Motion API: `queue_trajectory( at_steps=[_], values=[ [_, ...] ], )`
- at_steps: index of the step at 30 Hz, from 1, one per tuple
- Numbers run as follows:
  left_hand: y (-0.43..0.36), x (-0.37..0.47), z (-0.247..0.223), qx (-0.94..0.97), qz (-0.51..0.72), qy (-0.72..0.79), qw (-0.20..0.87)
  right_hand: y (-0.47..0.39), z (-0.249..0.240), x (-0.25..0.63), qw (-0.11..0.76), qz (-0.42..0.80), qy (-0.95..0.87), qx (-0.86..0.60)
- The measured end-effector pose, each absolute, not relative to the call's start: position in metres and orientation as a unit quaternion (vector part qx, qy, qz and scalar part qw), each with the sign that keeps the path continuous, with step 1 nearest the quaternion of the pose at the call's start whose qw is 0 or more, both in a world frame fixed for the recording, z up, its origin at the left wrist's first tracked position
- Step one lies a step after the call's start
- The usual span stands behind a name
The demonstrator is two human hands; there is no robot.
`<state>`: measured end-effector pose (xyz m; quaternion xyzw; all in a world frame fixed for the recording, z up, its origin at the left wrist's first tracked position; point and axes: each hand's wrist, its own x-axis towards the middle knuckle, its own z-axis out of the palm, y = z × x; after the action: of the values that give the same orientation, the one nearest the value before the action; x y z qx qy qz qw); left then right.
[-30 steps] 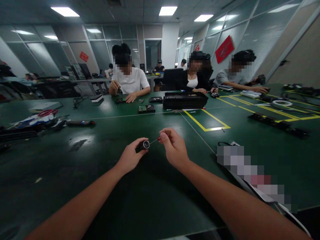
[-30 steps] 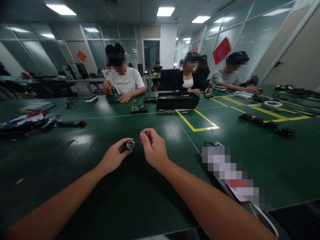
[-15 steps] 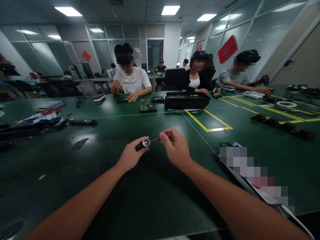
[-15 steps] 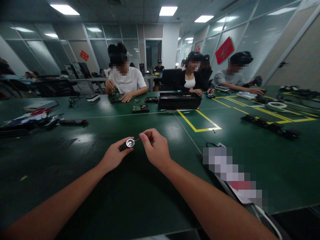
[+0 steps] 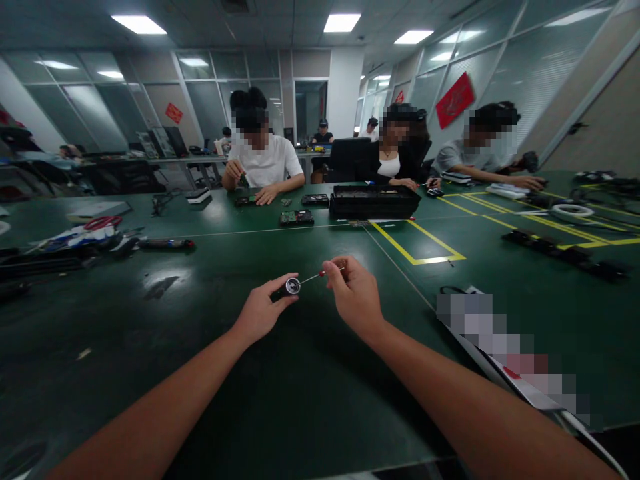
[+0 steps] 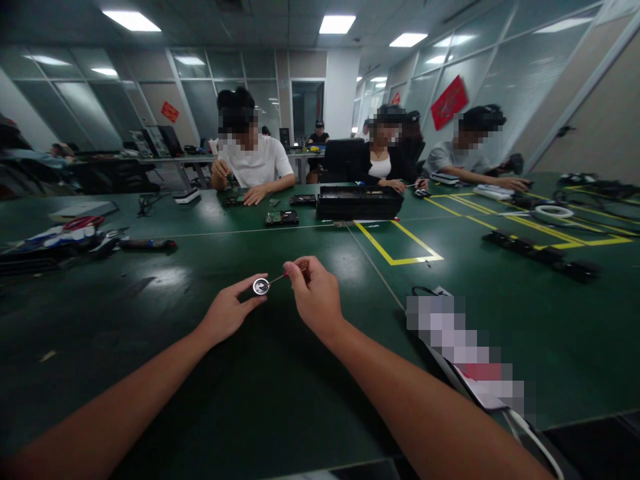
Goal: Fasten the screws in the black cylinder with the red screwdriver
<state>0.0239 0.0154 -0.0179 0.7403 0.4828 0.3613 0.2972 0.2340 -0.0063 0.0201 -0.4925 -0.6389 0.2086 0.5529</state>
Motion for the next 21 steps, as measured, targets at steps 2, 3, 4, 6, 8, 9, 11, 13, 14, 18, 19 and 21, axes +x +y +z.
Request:
queue_trajectory(
  at_steps=[2, 3, 4, 6, 8, 9, 11, 13, 14, 18, 19, 21],
  values=[
    [0.0155, 0.0233, -0.0192, 0.75, 0.357, 0.477, 0.287, -0.0077, 0.0214, 0.2332, 0.549, 0.213, -0.645, -0.487],
    [0.0156, 0.0233, -0.0195, 0.756, 0.356, 0.471, 0.283, -0.0084, 0.0221, 0.2327, 0.549, 0.215, -0.645, -0.486],
    [0.0155, 0.0233, -0.0197, 0.76, 0.356, 0.467, 0.28, -0.009, 0.0228, 0.2322, 0.551, 0.218, -0.642, -0.486],
    [0.0152, 0.0237, -0.0195, 0.764, 0.354, 0.464, 0.277, -0.0094, 0.0234, 0.2318, 0.554, 0.225, -0.637, -0.486],
    [0.015, 0.0239, -0.019, 0.764, 0.352, 0.466, 0.275, -0.0089, 0.0232, 0.232, 0.557, 0.23, -0.636, -0.482],
    [0.0151, 0.0237, -0.0189, 0.763, 0.35, 0.469, 0.274, -0.0084, 0.0228, 0.2324, 0.555, 0.234, -0.638, -0.48],
    [0.0155, 0.0231, -0.0191, 0.76, 0.347, 0.476, 0.275, -0.0079, 0.0218, 0.2332, 0.547, 0.243, -0.649, -0.47],
    [0.0164, 0.0219, -0.0197, 0.756, 0.349, 0.479, 0.279, -0.0084, 0.0211, 0.2339, 0.535, 0.247, -0.668, -0.455],
    [0.0168, 0.0213, -0.0201, 0.753, 0.351, 0.481, 0.281, -0.0091, 0.021, 0.2341, 0.53, 0.245, -0.679, -0.446],
    [0.017, 0.0211, -0.0196, 0.747, 0.355, 0.486, 0.282, -0.0126, 0.0223, 0.2339, 0.522, 0.225, -0.699, -0.435],
    [0.0165, 0.0218, -0.0189, 0.749, 0.353, 0.486, 0.279, -0.0128, 0.0228, 0.2337, 0.523, 0.223, -0.693, -0.443],
    [0.015, 0.0237, -0.017, 0.754, 0.348, 0.485, 0.273, -0.0119, 0.0235, 0.2334, 0.526, 0.218, -0.677, -0.467]
  ],
)
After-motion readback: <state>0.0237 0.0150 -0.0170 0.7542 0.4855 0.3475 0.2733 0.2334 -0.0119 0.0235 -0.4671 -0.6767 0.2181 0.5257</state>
